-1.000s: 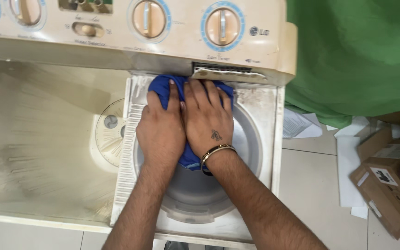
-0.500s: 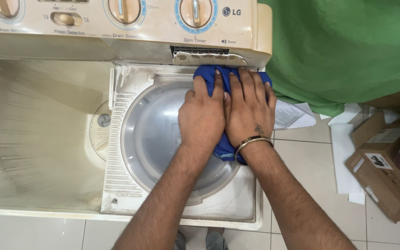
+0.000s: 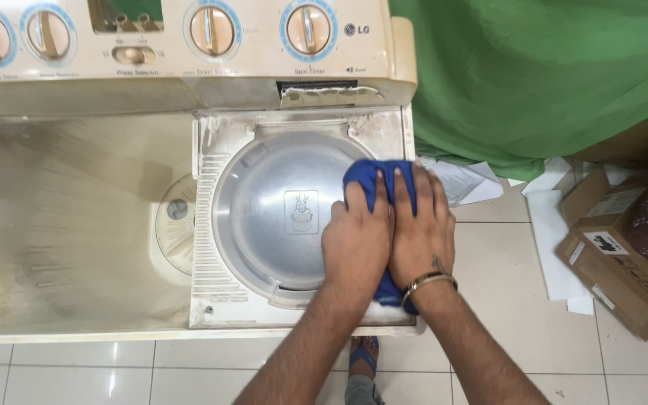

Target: The person wipes the control panel and both tubs of a twin-tub washing machine using a blue cloth. They lift and wipe the transparent lid of the spin tub, then wipe the interior of the spin tub.

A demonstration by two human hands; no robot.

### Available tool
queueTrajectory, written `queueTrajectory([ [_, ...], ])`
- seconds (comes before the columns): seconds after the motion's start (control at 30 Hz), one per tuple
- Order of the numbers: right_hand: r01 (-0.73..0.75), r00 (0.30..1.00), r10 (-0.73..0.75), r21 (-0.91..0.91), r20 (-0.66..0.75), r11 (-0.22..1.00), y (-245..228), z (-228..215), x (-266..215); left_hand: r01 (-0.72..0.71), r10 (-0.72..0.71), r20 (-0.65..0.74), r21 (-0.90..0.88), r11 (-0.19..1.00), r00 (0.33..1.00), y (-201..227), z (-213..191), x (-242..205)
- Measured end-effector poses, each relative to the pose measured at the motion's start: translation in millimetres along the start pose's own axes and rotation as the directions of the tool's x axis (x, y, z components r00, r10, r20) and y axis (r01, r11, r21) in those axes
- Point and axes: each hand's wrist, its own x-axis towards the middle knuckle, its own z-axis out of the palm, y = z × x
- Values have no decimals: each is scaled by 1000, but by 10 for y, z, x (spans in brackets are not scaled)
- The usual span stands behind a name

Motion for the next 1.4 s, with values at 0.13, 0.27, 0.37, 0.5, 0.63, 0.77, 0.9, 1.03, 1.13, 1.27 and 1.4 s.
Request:
queueTrajectory([
  [0.13,-70,995,68,27,67,997,-10,-37,-287,-21,14,112,53,998,994,109,-19,-228],
  [0.27,-25,1000,25,-10,-20,1000,-72,-78,-712,-62,50,173,62,996,984,151,-49,-626],
  [0.37,-103,994,101,-43,-39,994,-219,-178,-1004,-113,100,276,33,993,956,137,-159,-799],
  [0.5,-200,977,182,-183,-106,963,-465,-231,-1281,-195,191,377,-28,980,906,22,-324,-1023],
  [0.63,-192,964,143,-220,-223,956,-691,-182,-1521,-217,236,285,-97,971,929,-185,-414,-1264],
  [0.77,-165,950,140,-69,-279,984,-866,8,-1658,-163,202,207,-189,968,957,-443,-464,-1531],
  [0.9,-114,945,99,-31,-313,993,-1052,185,-1658,-117,140,94,-222,968,986,-672,-511,-1669],
  [1.03,0,965,-11,-39,-263,999,-1389,362,-1660,14,-5,60,-154,988,998,-1011,-596,-1949],
  [1.13,125,973,-125,-9,-196,992,-1774,452,-1616,187,-187,15,-51,981,982,-1260,-675,-2016],
  [1.27,233,970,-224,100,-96,967,-2126,513,-1305,392,-380,125,-84,916,916,-1538,-803,-1954],
  [1.4,218,964,-232,116,129,969,-2260,415,-933,397,-391,63,-143,907,918,-1679,-787,-1757],
])
